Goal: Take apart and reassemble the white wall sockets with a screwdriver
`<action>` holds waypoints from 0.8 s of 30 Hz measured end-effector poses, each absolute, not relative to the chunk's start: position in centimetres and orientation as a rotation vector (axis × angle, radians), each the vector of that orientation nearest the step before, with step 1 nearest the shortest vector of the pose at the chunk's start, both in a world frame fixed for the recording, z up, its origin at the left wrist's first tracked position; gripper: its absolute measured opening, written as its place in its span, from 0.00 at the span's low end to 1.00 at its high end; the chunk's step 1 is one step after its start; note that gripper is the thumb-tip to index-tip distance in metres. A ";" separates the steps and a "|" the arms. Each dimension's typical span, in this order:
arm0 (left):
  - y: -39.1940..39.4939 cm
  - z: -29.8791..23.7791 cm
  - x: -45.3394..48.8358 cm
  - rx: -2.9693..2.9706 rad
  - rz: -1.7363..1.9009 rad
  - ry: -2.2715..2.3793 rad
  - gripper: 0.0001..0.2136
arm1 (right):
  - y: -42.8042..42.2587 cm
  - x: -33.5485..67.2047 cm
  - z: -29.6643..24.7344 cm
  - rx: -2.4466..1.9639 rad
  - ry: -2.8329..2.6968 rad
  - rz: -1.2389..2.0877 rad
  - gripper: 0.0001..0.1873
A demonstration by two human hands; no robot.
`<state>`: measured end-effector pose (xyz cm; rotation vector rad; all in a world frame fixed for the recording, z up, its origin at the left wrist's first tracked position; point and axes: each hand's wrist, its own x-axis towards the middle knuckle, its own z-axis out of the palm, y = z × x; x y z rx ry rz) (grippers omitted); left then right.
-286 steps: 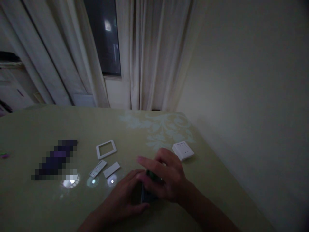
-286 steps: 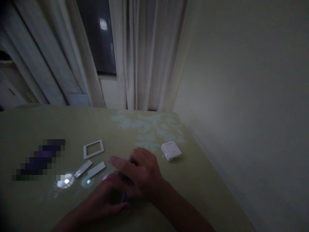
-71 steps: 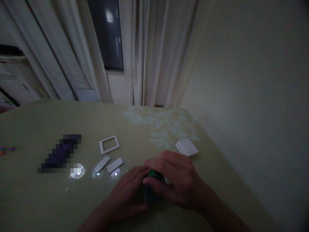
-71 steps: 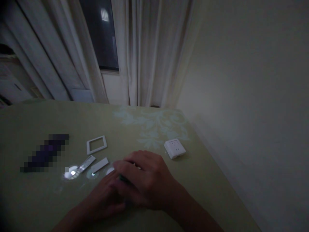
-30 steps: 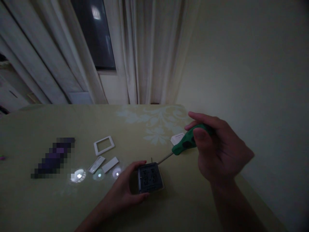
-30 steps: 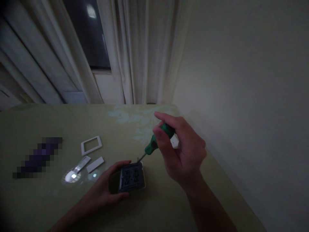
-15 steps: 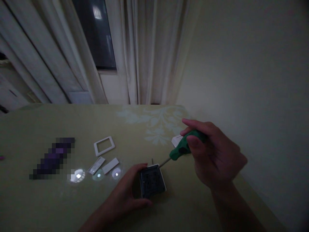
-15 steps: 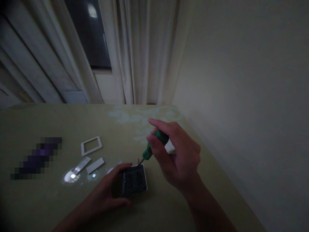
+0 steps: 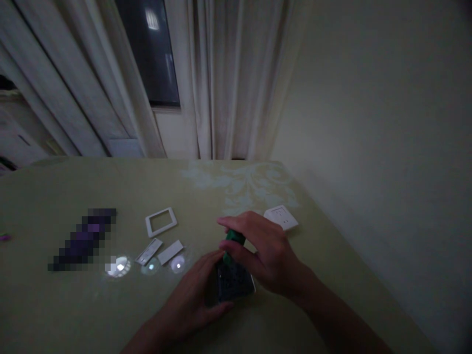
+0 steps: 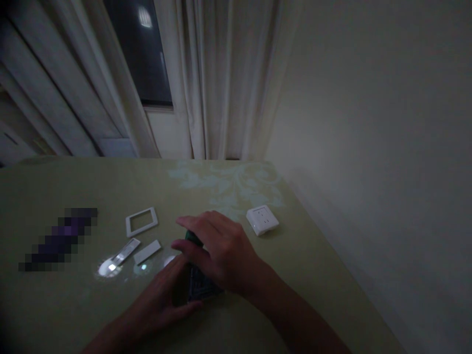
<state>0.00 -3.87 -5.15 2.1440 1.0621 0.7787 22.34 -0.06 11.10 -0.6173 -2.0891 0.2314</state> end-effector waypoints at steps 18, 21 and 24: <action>-3.9 -4.9 0.4 2.122 0.826 1.066 0.44 | -0.1 22.4 11.3 -0.577 -2.148 0.311 0.17; -4.0 -4.5 0.6 2.135 0.828 1.066 0.39 | -0.4 22.5 11.8 -0.451 -2.232 0.429 0.15; -4.0 -3.8 0.8 2.152 0.804 1.044 0.33 | -0.5 22.3 11.4 -0.338 -2.213 0.416 0.16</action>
